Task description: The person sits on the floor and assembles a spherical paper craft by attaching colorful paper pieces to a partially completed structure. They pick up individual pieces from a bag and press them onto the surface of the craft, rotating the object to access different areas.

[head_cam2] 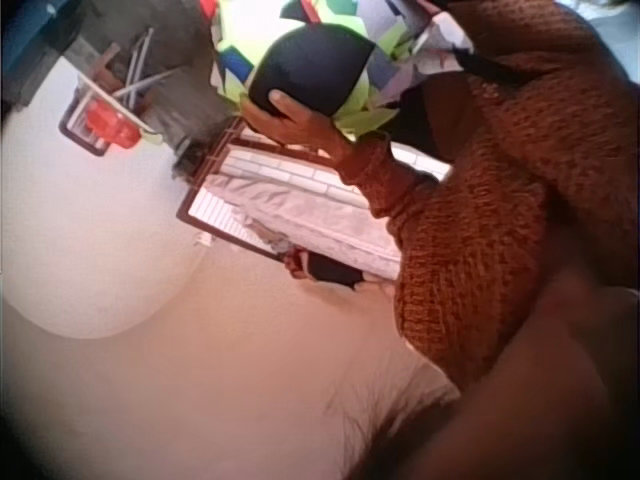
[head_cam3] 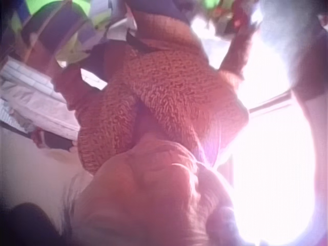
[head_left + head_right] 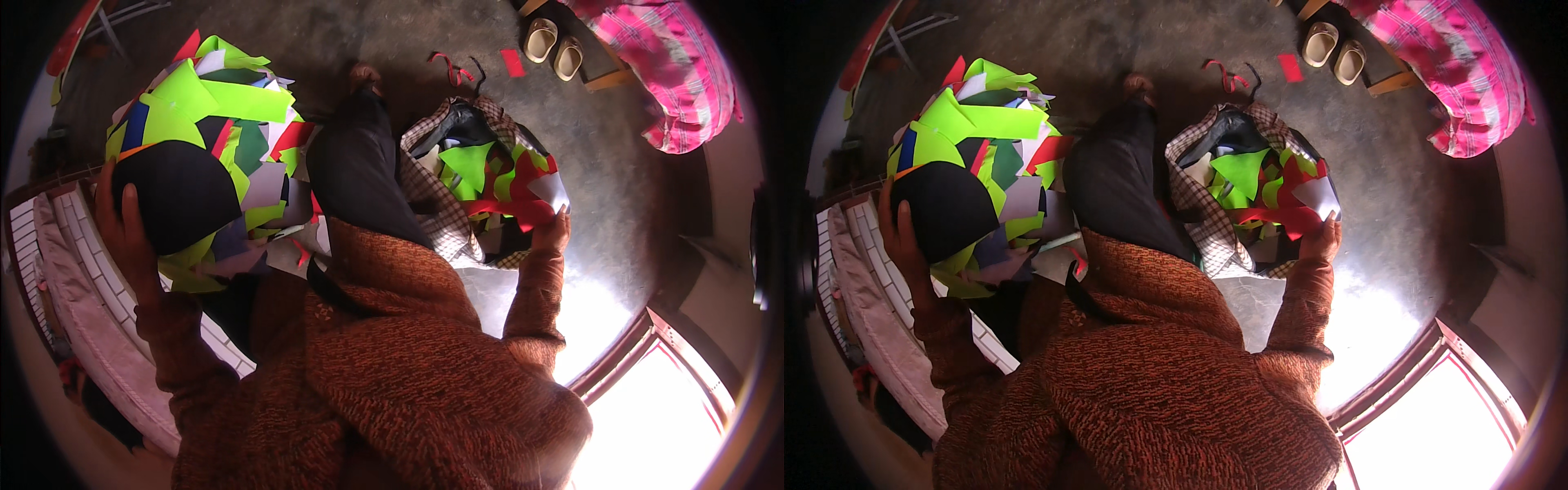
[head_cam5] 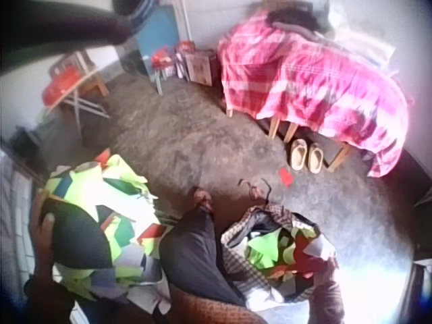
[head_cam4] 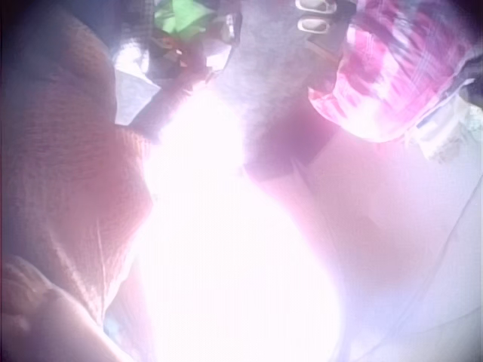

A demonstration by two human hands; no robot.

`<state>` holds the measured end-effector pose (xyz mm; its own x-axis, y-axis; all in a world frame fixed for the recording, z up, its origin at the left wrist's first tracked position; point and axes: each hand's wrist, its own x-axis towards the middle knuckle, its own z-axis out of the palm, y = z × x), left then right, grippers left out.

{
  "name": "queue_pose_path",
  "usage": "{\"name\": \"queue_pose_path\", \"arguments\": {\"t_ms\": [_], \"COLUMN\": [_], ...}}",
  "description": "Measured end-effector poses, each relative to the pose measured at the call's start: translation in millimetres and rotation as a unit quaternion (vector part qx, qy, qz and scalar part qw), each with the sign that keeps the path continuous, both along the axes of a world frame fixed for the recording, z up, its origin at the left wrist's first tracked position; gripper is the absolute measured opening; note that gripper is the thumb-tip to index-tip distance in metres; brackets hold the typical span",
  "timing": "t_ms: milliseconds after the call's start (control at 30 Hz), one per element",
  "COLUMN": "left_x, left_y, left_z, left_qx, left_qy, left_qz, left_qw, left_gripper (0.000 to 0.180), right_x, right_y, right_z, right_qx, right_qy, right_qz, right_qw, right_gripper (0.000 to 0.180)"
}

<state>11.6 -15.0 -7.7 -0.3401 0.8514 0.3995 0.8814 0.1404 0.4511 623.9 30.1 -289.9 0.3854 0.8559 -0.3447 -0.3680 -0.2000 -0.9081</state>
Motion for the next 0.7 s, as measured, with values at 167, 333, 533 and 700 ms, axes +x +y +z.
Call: {"name": "queue_pose_path", "arguments": {"t_ms": [167,333,533,700], "left_x": [5,-2,-10,-9], "left_y": [0,-5,-16,-22], "left_z": [-1,-2,-8,-3], "left_qx": [0.017,0.056,0.152,0.231], "left_qy": [-0.005,0.042,-0.069,-0.14], "left_qz": [0.011,0.005,0.035,-0.007], "left_qw": [1.0,0.998,0.985,0.963], "left_gripper": [0.036,0.034,0.037,0.041], "right_x": [-22,-59,-102,-128], "right_y": [15,33,58,62], "right_z": [36,78,127,147], "right_qx": [-0.011,-0.014,-0.015,0.018], "right_qy": [0.185,0.257,0.226,0.184], "right_qz": [-0.036,0.093,0.3,0.37], "right_qw": [0.982,0.962,0.927,0.911], "right_gripper": [0.051,0.05,0.05,0.049]}}
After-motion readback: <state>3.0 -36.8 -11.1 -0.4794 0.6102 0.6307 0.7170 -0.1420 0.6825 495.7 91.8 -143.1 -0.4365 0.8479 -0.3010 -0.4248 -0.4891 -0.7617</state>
